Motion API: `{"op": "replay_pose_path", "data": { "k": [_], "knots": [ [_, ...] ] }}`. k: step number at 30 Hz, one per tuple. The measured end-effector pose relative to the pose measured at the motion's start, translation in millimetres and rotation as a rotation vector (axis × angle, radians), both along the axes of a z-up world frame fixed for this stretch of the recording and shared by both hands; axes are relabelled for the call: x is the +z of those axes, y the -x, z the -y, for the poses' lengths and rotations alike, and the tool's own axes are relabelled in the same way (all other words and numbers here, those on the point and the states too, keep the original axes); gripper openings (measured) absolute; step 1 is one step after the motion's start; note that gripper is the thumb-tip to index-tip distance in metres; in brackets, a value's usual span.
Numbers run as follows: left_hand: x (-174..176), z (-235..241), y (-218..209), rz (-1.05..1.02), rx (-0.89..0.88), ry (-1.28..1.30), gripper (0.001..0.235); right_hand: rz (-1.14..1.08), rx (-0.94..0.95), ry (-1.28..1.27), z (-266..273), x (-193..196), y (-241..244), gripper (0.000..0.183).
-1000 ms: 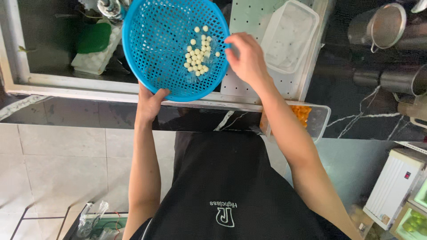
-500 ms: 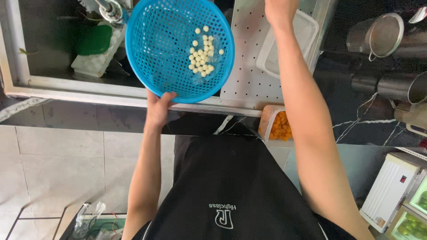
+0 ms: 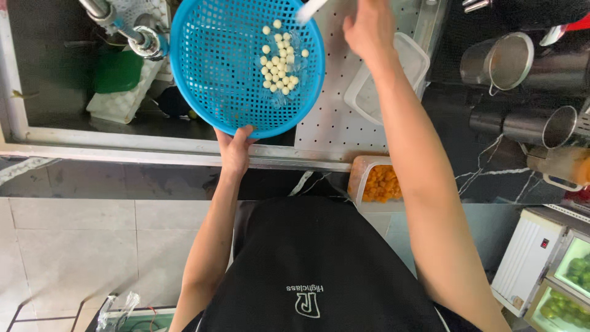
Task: The person pours small white spheres from a plastic container into a blue colander, rinses them under a stream of water from a faucet, and then transfers them back into the container; the person then carries a second container of orange spheres across the room and places it onto a metal counter.
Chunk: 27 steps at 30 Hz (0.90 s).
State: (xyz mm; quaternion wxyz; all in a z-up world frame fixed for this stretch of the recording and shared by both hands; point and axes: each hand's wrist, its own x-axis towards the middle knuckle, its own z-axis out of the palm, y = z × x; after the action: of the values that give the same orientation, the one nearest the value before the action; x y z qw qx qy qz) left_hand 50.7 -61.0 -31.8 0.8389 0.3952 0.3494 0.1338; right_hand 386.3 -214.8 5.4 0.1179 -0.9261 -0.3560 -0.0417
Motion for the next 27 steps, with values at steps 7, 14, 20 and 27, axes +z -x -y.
{"op": "replay_pose_path", "data": {
  "k": [7, 14, 20, 27],
  "knots": [
    [9, 0, -6, -0.007, 0.059, -0.072, 0.085, -0.204, 0.176, -0.283, -61, 33, 47, 0.019],
    [2, 2, -5, -0.058, 0.079, -0.1, 0.086, -1.075, 0.014, -0.658, -133, 74, 82, 0.035],
    [2, 4, -4, 0.19, 0.097, -0.24, 0.084, -1.292, -0.083, -0.314, -127, 81, 66, 0.025],
    [2, 3, -4, 0.19, 0.076, -0.275, 0.083, -1.293, 0.069, -0.173, -122, 89, 55, 0.026]
  ]
}}
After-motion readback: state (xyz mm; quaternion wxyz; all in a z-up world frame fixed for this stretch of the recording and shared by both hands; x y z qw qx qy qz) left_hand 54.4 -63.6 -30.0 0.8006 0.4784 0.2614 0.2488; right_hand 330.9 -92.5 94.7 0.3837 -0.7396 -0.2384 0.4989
